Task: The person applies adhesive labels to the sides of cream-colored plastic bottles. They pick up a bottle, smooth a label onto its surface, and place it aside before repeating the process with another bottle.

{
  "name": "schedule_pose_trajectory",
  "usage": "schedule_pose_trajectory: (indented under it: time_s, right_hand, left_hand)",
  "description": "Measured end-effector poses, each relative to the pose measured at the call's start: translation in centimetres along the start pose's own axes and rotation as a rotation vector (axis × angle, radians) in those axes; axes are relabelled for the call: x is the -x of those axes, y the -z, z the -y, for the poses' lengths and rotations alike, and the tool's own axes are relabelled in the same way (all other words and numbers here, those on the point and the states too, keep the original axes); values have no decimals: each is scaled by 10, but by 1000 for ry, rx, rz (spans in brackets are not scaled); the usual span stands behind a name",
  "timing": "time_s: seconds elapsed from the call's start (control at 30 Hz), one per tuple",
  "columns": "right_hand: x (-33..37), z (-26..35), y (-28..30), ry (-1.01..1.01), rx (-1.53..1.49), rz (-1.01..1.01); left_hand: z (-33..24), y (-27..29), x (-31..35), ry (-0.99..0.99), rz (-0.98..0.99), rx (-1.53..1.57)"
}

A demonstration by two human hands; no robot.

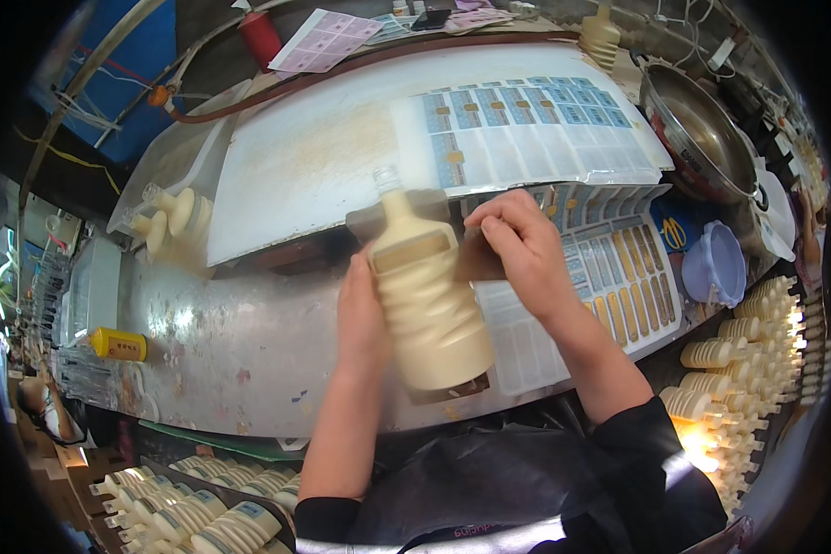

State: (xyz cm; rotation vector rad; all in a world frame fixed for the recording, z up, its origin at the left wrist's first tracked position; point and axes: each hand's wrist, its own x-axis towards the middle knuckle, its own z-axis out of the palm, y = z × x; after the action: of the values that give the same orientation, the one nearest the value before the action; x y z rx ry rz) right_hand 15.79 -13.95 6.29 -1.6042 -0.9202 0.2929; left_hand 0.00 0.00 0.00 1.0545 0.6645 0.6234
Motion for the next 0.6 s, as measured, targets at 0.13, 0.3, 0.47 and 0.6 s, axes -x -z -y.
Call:
schedule_pose_trajectory:
  time_s: [0.13, 0.3, 0.47, 0.6]
  right_hand:
    - [-6, -7, -19, -306, -88, 118]
    - [-10, -9, -31, -354, 19, 154]
    - [-10, -10, -33, -391, 48, 146]
    - [-8, -16, -33, -394, 21, 130]
  left_hand:
    - [-22, -17, 15, 60, 81, 199]
    - [-19, -13, 14, -61, 48, 45]
    - [-16, -8, 5, -44, -18, -59]
    - [-14, -10, 5, -64, -13, -38]
